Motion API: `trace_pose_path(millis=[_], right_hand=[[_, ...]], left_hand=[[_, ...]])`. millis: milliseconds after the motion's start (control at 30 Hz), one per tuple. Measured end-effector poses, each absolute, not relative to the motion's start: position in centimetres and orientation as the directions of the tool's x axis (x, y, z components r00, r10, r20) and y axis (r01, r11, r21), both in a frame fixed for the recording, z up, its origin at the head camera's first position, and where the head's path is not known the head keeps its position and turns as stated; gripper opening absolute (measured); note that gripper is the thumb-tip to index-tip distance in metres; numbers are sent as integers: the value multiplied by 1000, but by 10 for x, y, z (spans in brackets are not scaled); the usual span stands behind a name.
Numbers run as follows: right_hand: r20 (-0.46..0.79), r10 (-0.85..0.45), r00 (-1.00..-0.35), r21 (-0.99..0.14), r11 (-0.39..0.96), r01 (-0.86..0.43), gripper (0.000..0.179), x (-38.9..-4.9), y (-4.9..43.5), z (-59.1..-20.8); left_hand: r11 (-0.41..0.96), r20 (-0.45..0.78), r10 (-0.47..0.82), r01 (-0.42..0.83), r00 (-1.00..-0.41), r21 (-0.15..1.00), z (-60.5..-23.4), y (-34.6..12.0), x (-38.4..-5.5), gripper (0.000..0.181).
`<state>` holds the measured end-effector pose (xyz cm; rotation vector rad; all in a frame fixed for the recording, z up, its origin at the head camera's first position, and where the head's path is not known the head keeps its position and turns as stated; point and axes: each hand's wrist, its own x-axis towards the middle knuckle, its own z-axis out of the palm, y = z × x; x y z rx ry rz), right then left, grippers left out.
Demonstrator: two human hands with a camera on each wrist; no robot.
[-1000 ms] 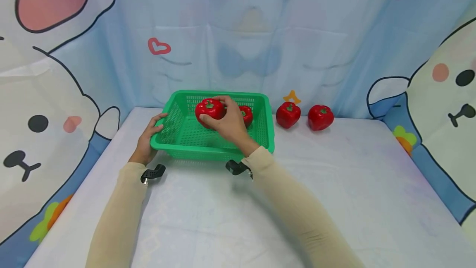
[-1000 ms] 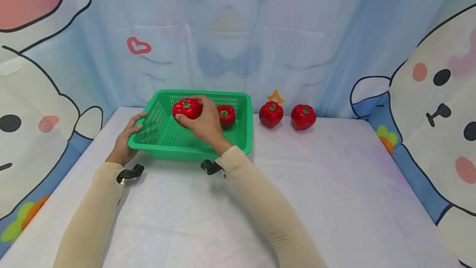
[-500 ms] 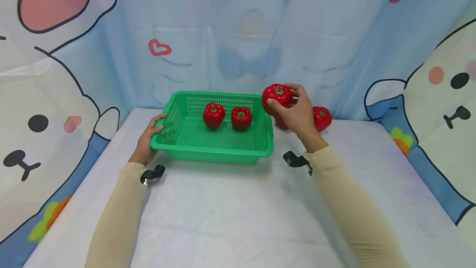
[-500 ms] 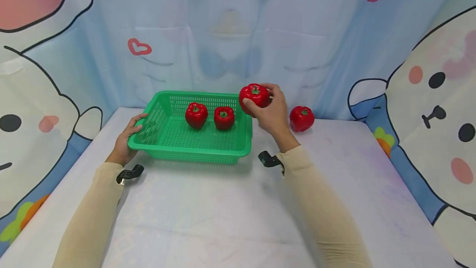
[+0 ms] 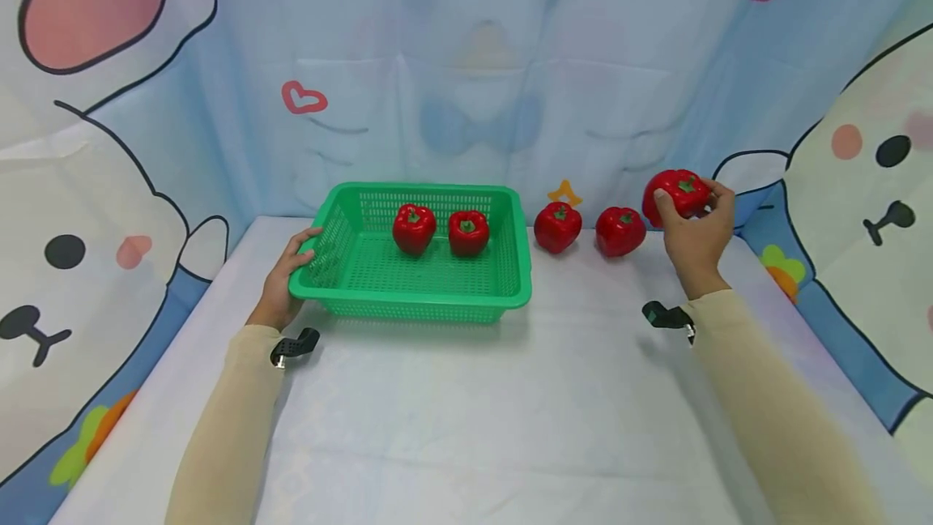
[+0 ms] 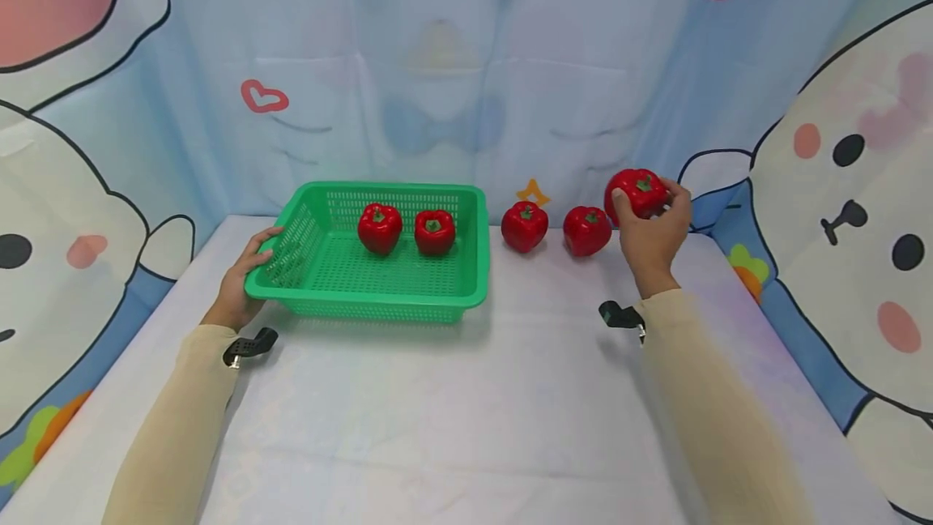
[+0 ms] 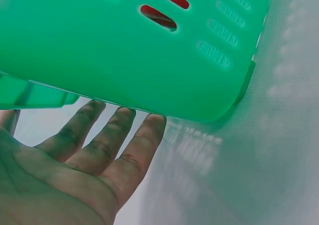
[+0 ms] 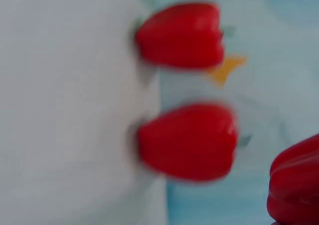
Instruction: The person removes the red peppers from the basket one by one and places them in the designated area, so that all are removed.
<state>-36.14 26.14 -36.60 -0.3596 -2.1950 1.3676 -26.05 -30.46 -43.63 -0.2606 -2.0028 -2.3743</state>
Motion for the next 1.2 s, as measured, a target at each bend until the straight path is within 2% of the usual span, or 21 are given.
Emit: trace_pose_path(millis=[133, 300, 433, 1067, 1200], right_hand=[[155, 548, -822, -919, 386, 84, 81, -376, 290, -382], [10, 556, -831, -893, 379, 243, 85, -385, 313, -400], [-53, 554, -831, -870, 382, 310, 85, -388, 324, -412], [-104, 523, -846, -820, 436, 370, 84, -395, 323, -424], [-59, 522, -851, -815, 467, 343, 84, -395, 319, -423]], left_hand=[[-182, 142, 87, 124, -986, 975, -436, -306, -261, 37], [-166, 140, 84, 125, -987, 978, -436, -304, -263, 38], [-140, 136, 84, 123, -987, 982, -436, -302, -266, 39], [-142, 132, 79, 120, -988, 983, -438, -305, -265, 41], [-140, 132, 74, 121, -988, 983, -439, -307, -264, 42]])
